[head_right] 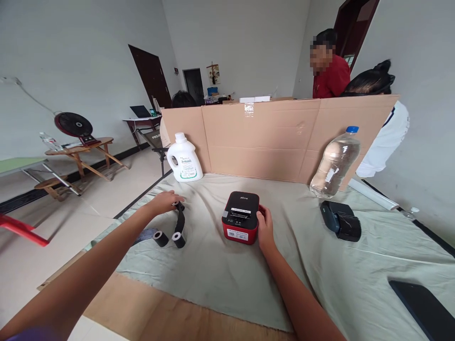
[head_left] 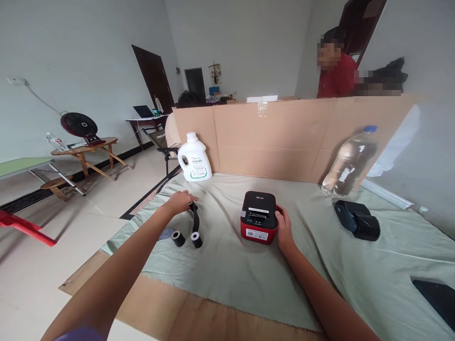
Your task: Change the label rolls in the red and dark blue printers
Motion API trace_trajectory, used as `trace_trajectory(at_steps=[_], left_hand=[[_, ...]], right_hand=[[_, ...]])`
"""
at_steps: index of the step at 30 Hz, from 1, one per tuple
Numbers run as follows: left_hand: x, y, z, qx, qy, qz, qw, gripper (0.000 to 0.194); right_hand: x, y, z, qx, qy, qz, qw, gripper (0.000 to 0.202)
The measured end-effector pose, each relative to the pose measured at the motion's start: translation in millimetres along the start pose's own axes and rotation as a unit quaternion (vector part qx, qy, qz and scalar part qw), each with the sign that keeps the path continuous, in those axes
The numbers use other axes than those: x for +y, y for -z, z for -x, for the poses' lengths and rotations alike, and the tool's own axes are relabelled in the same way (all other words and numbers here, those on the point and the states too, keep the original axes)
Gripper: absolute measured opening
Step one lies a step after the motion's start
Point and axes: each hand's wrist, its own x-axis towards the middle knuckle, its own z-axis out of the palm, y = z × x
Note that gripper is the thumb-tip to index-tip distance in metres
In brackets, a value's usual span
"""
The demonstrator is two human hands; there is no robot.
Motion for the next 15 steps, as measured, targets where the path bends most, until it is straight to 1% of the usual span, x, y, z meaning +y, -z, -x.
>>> trace_trajectory(at_steps=[2,4,6,8,10,12,13,15], left_hand=[[-5,2.0,5,0.000,0.016,-0.003,1.000,0.037],[-8,2.8,13,-0.011,0.015,0.000,1.000,0.032],[-9,1.8,22,-0.034,0.008,0.007,0.999,0.030],[-8,-0.2,31,-0.063,0.017,0.012,0.998,0.030],[-7,-0.3,37,-0.091,0.039,0.024,0.995,0.040],[-9,5.0,37,-0.100,0.061,0.054,0.992,0.059],[-11,10.6,34,-0.086,0.068,0.079,0.991,0.068],[-19,28.8,23,-0.023,0.074,0.151,0.985,0.082]], right_hand=[[-1,-1,0,0.004,-0.002,-0.004,1.000,0.042],[-2,-1,1,0.008,-0.006,-0.009,1.000,0.042],[-3,-2,1,0.008,-0.009,-0.013,1.000,0.042],[-2,-2,1,0.006,-0.012,-0.016,1.000,0.042],[-2,-2,0,0.007,-0.013,-0.018,1.000,0.043],[-1,-2,0,0.009,-0.012,-0.018,1.000,0.044],[0,-1,-1,0.009,-0.011,-0.016,1.000,0.044],[0,-1,-1,0.009,-0.009,-0.013,1.000,0.044]])
